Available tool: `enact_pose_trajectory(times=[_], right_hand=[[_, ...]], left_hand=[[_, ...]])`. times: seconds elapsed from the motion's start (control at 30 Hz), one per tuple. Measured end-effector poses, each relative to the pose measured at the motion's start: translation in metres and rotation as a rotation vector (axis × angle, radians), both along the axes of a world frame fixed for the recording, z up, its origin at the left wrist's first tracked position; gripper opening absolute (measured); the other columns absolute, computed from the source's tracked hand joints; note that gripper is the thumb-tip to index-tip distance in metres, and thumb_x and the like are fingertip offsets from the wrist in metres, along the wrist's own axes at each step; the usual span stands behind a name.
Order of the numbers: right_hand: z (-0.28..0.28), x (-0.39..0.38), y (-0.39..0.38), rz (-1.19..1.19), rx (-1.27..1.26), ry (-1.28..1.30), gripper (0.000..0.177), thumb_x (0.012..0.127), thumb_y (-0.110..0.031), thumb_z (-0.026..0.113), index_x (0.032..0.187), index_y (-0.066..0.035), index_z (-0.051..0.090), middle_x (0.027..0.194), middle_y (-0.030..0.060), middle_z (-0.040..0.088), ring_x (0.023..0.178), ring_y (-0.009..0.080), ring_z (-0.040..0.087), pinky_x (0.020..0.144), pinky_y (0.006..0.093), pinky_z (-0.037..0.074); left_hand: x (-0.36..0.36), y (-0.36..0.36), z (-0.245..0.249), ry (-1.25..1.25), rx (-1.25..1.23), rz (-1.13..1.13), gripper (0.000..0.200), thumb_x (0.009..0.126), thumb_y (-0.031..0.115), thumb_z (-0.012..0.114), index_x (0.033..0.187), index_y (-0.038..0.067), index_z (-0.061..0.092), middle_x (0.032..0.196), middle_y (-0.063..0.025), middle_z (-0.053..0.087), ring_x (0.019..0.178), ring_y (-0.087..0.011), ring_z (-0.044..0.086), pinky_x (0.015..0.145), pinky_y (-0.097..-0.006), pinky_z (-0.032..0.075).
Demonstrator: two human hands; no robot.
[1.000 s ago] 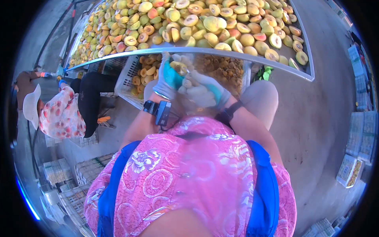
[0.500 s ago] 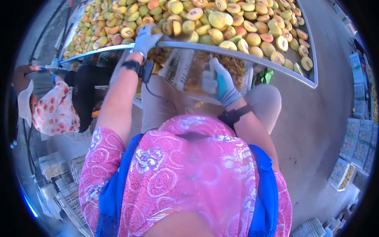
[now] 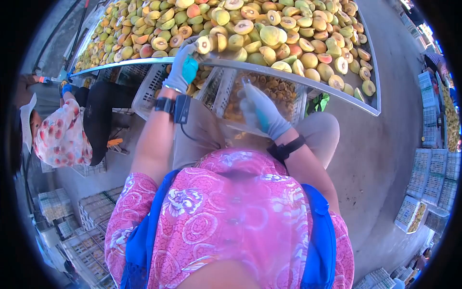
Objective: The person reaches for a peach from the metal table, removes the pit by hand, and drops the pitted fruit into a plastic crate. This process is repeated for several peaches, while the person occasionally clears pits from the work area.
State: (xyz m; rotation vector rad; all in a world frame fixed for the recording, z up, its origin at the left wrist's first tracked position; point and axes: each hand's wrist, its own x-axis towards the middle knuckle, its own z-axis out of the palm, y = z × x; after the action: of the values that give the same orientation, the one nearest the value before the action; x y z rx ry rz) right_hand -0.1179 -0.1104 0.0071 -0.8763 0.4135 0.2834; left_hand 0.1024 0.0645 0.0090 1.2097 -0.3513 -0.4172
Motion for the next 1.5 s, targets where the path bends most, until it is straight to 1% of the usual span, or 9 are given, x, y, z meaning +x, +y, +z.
enact_pose_trajectory(times=[0.07, 0.1, 0.17, 0.43, 0.5, 0.83, 1.0, 1.23, 1.5], right_hand=[[0.016, 0.001, 0.007, 0.03, -0.16, -0.03, 0.037, 0.1, -0.044, 0.045, 0.104, -0.008, 0.051, 0.067, -0.002, 0.047, 0.038, 0.0076, 0.039, 0.033, 0.0225, 0.032], [0.021, 0.001, 0.01, 0.059, -0.315, -0.056, 0.035, 0.1, -0.042, 0.045, 0.104, -0.007, 0.051, 0.067, -0.0014, 0.048, 0.037, 0.0085, 0.039, 0.033, 0.0226, 0.033], [0.024, 0.001, 0.014, 0.073, -0.358, -0.113, 0.033, 0.1, -0.04, 0.044, 0.103, -0.007, 0.051, 0.066, -0.0011, 0.047, 0.036, 0.0092, 0.039, 0.033, 0.023, 0.034], [0.035, 0.004, 0.019, 0.12, -0.8, -0.35, 0.026, 0.1, -0.033, 0.048, 0.103, -0.008, 0.053, 0.063, -0.0011, 0.048, 0.039, 0.0086, 0.042, 0.035, 0.0237, 0.036], [0.044, 0.003, 0.02, 0.131, -0.911, -0.355, 0.037, 0.098, -0.034, 0.049, 0.105, 0.001, 0.06, 0.088, 0.0162, 0.065, 0.08, 0.0261, 0.062, 0.077, 0.0379, 0.048], [0.04, -0.001, 0.023, 0.175, -0.924, -0.323, 0.04, 0.1, -0.035, 0.047, 0.106, 0.002, 0.058, 0.086, 0.0174, 0.063, 0.079, 0.0285, 0.061, 0.074, 0.0386, 0.047], [0.034, -0.004, 0.028, 0.105, -0.854, -0.387, 0.037, 0.1, -0.034, 0.047, 0.107, 0.001, 0.058, 0.085, 0.0134, 0.063, 0.076, 0.0216, 0.059, 0.073, 0.0356, 0.047], [0.038, -0.007, 0.031, 0.087, -0.794, -0.391, 0.035, 0.101, -0.032, 0.047, 0.107, 0.001, 0.057, 0.086, 0.0128, 0.063, 0.076, 0.0209, 0.059, 0.073, 0.0354, 0.048], [0.046, -0.011, 0.033, 0.171, -1.006, -0.382, 0.039, 0.101, -0.034, 0.046, 0.105, 0.003, 0.057, 0.088, 0.0204, 0.064, 0.08, 0.0309, 0.062, 0.073, 0.0402, 0.048]], left_hand=[[-0.029, -0.004, -0.001, 0.261, -0.318, -0.004, 0.036, 0.089, 0.023, 0.06, 0.119, 0.004, 0.054, 0.111, -0.0114, 0.06, 0.097, -0.0252, 0.061, 0.085, -0.0373, 0.053], [-0.044, -0.004, -0.001, 0.259, -0.323, -0.006, 0.036, 0.089, 0.023, 0.06, 0.119, 0.004, 0.054, 0.111, -0.0114, 0.06, 0.097, -0.0252, 0.061, 0.085, -0.0373, 0.053], [-0.069, -0.009, -0.001, 0.465, -0.442, -0.119, 0.042, 0.095, 0.035, 0.056, 0.121, 0.002, 0.055, 0.108, -0.0127, 0.065, 0.097, -0.0255, 0.065, 0.079, -0.0362, 0.056], [-0.124, -0.019, 0.014, 0.418, -0.245, -0.08, 0.05, 0.096, 0.051, 0.05, 0.123, 0.009, 0.055, 0.107, -0.005, 0.065, 0.089, -0.0163, 0.063, 0.068, -0.0279, 0.048], [-0.13, -0.016, 0.016, 0.43, -0.259, -0.129, 0.05, 0.096, 0.051, 0.049, 0.123, 0.01, 0.055, 0.107, -0.0046, 0.065, 0.088, -0.015, 0.062, 0.067, -0.0264, 0.047], [-0.136, -0.02, -0.003, 0.405, -0.261, -0.094, 0.05, 0.096, 0.053, 0.048, 0.116, 0.008, 0.056, 0.103, -0.0041, 0.063, 0.088, -0.0158, 0.062, 0.079, -0.029, 0.052], [-0.142, -0.025, -0.005, 0.374, -0.256, -0.05, 0.054, 0.096, 0.058, 0.043, 0.115, 0.008, 0.055, 0.098, -0.0055, 0.061, 0.084, -0.017, 0.061, 0.073, -0.0301, 0.052], [-0.154, -0.026, 0.014, 0.423, -0.26, -0.116, 0.065, 0.092, 0.07, 0.037, 0.106, 0.009, 0.056, 0.095, -0.0062, 0.059, 0.081, -0.0177, 0.058, 0.068, -0.0313, 0.05], [-0.15, -0.024, 0.007, 0.349, -0.18, -0.044, 0.062, 0.097, 0.06, 0.039, 0.117, 0.005, 0.056, 0.099, -0.0037, 0.061, 0.085, -0.0125, 0.059, 0.074, -0.0249, 0.05]])
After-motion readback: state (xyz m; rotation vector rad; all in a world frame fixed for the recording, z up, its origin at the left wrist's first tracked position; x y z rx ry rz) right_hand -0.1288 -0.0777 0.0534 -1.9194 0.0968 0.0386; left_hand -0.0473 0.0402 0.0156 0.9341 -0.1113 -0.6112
